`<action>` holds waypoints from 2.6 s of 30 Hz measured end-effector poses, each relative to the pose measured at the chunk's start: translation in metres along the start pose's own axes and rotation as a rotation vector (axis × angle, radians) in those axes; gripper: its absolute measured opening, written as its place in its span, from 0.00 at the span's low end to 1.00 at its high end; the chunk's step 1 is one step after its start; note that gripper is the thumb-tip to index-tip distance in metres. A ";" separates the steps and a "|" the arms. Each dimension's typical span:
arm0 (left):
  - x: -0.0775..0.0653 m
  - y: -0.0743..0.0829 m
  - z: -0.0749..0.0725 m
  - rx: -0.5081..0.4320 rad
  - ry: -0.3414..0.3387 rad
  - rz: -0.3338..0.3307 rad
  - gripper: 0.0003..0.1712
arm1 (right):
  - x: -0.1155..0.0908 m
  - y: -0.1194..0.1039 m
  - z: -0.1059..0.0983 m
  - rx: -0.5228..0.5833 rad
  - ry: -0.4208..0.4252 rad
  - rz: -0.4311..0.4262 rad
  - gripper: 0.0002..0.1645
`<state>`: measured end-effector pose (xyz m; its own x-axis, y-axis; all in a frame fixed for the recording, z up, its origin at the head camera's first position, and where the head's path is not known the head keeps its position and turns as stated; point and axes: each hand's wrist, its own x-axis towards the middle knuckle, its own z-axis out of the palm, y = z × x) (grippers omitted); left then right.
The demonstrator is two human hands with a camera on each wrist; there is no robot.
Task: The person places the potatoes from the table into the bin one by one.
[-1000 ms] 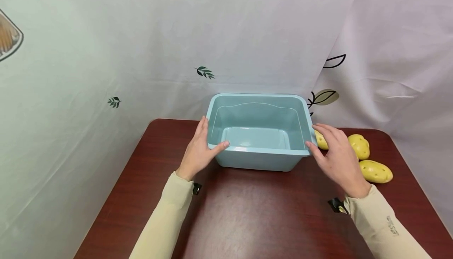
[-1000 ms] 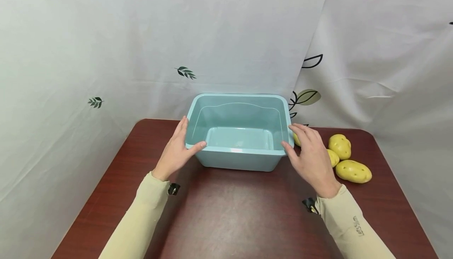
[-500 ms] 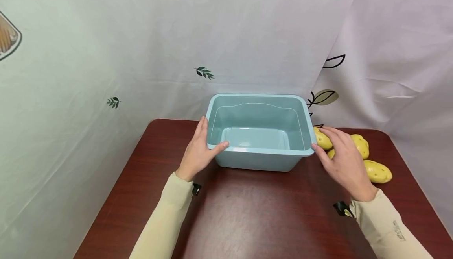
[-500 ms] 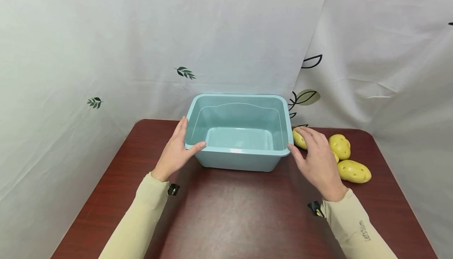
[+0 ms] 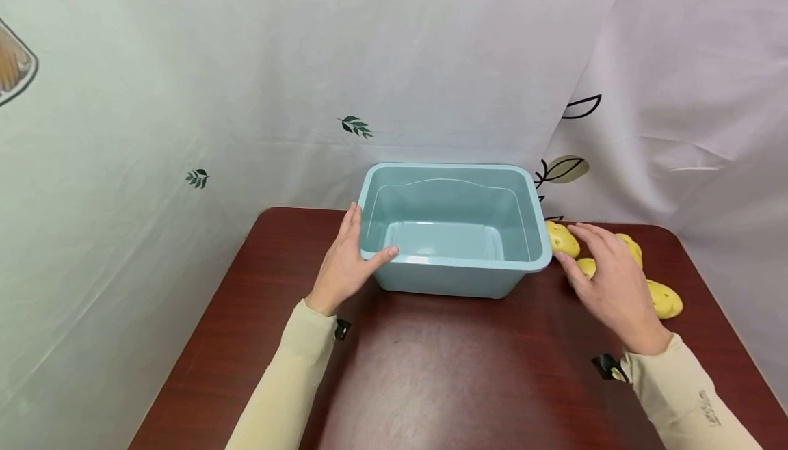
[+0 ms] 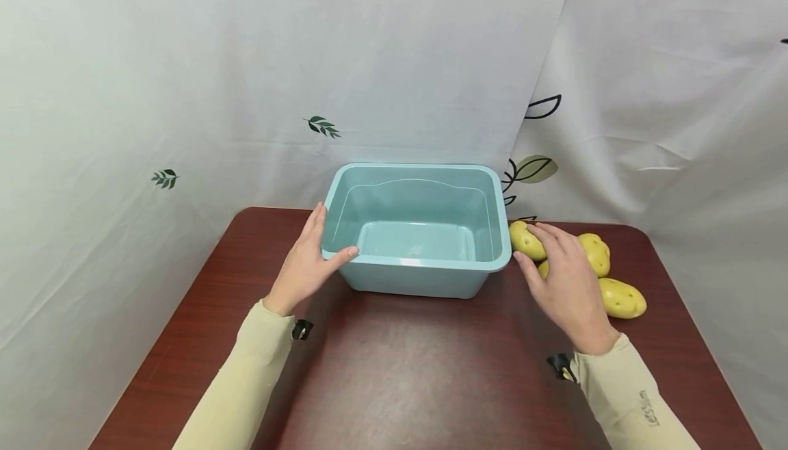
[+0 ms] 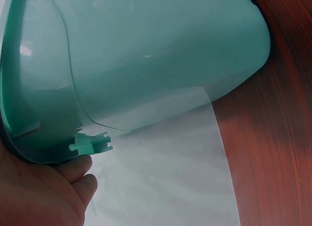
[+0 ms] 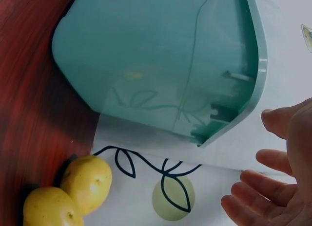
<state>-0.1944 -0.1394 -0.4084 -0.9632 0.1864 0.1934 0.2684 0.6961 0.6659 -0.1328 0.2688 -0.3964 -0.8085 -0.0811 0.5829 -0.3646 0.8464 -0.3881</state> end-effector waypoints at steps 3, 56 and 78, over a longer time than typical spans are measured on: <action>0.000 -0.001 0.001 -0.002 -0.001 0.004 0.66 | -0.002 0.002 -0.002 -0.010 -0.001 0.004 0.32; 0.001 0.000 0.001 -0.001 0.011 0.022 0.66 | -0.046 0.068 -0.020 -0.116 -0.104 0.147 0.30; 0.002 -0.002 0.001 0.008 0.019 0.032 0.66 | -0.062 0.094 -0.015 -0.146 -0.175 0.203 0.35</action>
<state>-0.1966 -0.1398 -0.4108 -0.9538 0.1957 0.2282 0.2990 0.6953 0.6535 -0.1099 0.3612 -0.4585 -0.9299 0.0185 0.3672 -0.1276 0.9204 -0.3695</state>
